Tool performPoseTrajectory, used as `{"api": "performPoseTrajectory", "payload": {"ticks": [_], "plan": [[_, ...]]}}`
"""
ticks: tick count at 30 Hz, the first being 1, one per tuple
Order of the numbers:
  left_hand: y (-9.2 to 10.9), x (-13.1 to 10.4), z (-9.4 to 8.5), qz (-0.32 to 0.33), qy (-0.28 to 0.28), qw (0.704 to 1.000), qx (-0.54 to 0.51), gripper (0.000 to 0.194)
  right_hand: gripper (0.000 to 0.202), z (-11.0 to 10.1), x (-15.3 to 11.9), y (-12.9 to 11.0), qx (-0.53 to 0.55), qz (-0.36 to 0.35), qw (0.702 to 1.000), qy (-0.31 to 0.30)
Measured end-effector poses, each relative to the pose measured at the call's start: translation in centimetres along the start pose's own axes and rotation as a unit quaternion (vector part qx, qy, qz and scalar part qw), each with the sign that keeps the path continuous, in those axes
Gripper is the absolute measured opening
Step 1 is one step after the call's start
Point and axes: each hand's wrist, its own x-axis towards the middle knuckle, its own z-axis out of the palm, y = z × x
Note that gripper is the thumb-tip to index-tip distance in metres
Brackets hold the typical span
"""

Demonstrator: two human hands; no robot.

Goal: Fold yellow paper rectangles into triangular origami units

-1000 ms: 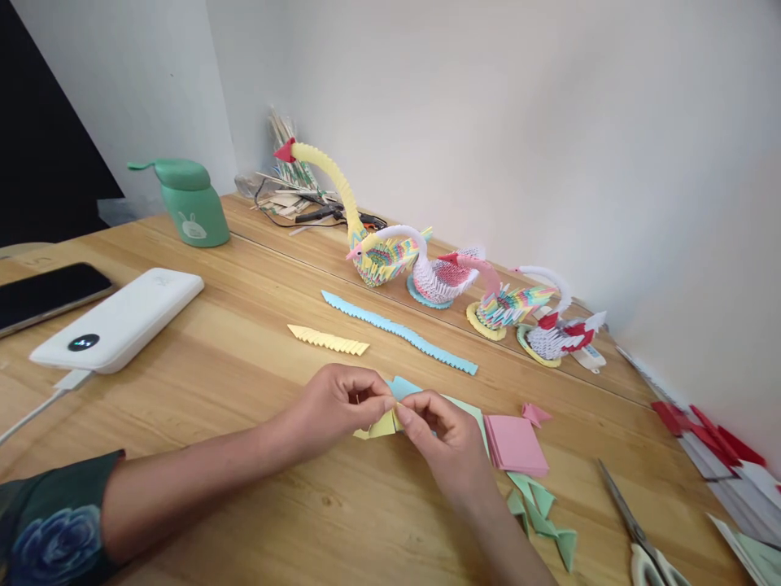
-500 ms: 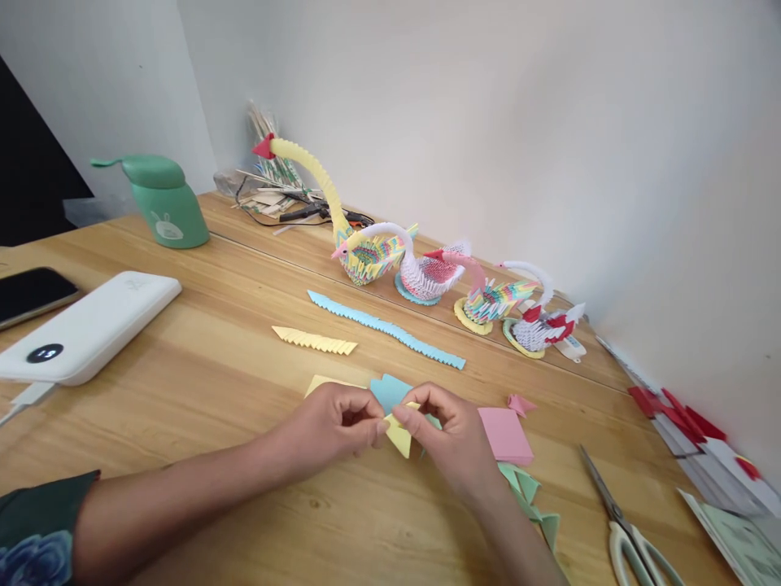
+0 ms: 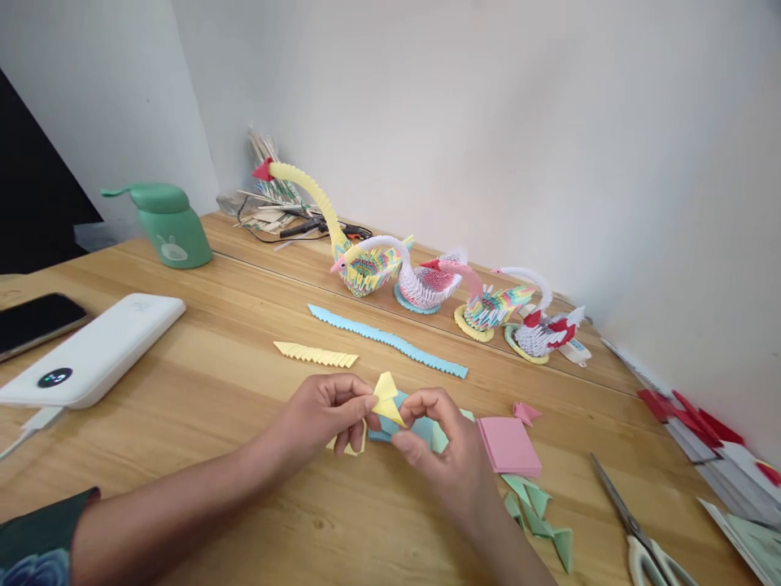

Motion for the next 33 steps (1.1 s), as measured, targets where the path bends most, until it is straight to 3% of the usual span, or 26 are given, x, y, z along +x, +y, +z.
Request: {"api": "performPoseTrajectory", "payload": {"ticks": [4, 15, 33], "plan": [[-0.2, 0.2, 0.0, -0.007, -0.021, 1.0, -0.011, 0.031, 0.009, 0.6, -0.1, 0.0, -0.048, -0.004, 0.999, 0.013], [0.0, -0.2, 0.3, -0.016, -0.034, 0.999, 0.035, 0.025, 0.019, 1.1, -0.1, 0.6, 0.08, 0.094, 0.992, 0.021], [-0.1, -0.2, 0.4, -0.025, -0.034, 0.999, 0.028, 0.026, 0.023, 1.7, 0.0, 0.8, 0.124, 0.109, 0.986, 0.028]]}}
